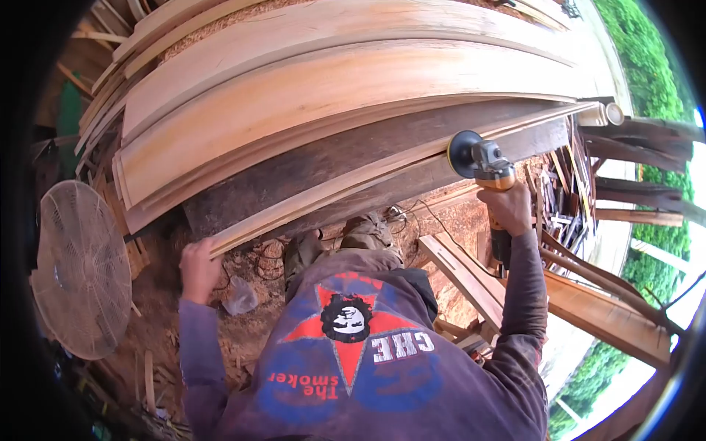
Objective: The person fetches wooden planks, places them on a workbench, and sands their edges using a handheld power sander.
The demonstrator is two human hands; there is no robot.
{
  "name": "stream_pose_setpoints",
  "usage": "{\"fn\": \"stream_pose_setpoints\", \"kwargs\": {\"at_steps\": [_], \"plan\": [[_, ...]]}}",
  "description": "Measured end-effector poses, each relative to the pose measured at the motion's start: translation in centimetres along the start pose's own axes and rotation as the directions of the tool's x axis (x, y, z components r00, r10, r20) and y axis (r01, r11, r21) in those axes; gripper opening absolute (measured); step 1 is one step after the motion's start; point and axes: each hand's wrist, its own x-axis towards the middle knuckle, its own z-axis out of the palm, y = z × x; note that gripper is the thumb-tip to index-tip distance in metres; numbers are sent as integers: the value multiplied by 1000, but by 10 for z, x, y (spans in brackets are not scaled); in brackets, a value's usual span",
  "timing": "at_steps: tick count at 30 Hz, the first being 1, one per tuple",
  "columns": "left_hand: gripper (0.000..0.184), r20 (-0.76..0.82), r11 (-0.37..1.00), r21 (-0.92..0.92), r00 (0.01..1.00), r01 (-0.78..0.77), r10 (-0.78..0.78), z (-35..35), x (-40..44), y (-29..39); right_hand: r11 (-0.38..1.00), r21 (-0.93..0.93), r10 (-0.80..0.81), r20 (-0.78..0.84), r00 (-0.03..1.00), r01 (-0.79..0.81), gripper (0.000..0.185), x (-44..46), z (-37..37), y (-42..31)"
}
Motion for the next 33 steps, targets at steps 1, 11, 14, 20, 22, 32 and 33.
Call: {"fn": "stream_pose_setpoints", "kwargs": {"at_steps": [1,11,14,20,22,32,33], "plan": [[36,18,1000,1,1000,23,-23,-10,-7,-18,1000,-10,24,35,999,-24,32,-2,0,-7],[72,-7,110,-993,876,53,-483,111,-43,-75,958,-170,-173,294,940,229,41,-69,85,-117],[64,-360,540,-842,751,-5,-554,159,-29,-70,902,-221,-269,382,884,370,44,-98,125,-162],[60,-542,734,-677,635,57,-550,157,-28,-68,748,-242,-463,476,747,618,56,-138,195,-222],[60,-558,751,-658,637,50,-531,149,-30,-67,734,-208,-479,515,710,646,58,-145,214,-235],[61,-581,700,-712,594,-42,-556,146,-25,-61,599,-237,-518,614,596,765,60,-187,276,-297],[61,-581,695,-718,586,-42,-565,147,-27,-62,591,-222,-520,630,577,775,59,-190,283,-302]]}}
